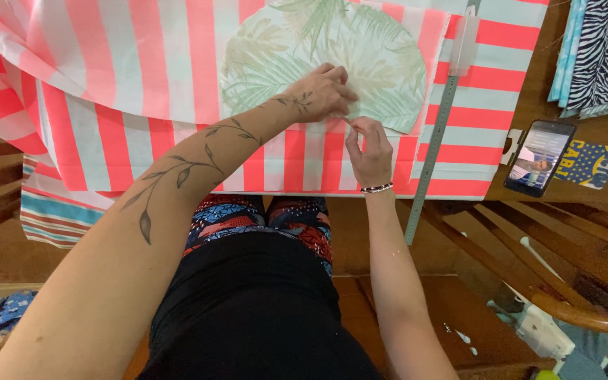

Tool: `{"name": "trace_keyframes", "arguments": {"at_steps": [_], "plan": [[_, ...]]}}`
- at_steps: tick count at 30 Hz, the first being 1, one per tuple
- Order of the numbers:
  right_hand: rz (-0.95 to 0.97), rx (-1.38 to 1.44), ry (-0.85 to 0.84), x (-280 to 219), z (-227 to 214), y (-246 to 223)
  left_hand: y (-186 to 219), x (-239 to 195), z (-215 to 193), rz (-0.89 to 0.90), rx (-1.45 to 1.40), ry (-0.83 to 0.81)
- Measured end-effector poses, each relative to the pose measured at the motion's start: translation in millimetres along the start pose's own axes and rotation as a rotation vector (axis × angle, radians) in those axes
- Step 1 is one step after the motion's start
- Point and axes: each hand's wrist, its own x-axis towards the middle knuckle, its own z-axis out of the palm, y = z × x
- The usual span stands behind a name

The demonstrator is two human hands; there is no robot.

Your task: The person places a leaf-shaped pattern on a red and white striped fabric, traces its outline with a pencil, and then pins the pattern to the fabric. The person then folds the fabric and continues pinning along the fold.

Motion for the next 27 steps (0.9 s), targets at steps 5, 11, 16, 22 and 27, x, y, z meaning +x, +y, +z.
{"name": "trace_keyframes", "arguments": {"at_steps": [5, 11, 16, 22, 27], "plan": [[0.012, 0.022, -0.041, 0.5, 9.4, -4.5, -6.7, -1.9, -2.3, -0.021, -0.045, -0.222], [-0.005, 0.007, -0.076, 5.6, 16.4, -8.3, -20.2, -6.6, 13.6, 0.018, -0.082, -0.098], [-0.010, -0.014, -0.075, 9.1, 18.0, -12.8, -13.0, -23.9, -4.1, 0.027, -0.001, 0.100], [-0.006, 0.009, -0.090, 13.1, 16.7, -22.3, -10.0, -47.1, -25.7, 0.016, 0.072, 0.162], [-0.033, 0.001, -0.095, 13.6, 19.5, -21.3, -11.5, -53.4, -27.9, -0.011, 0.068, 0.005]]}}
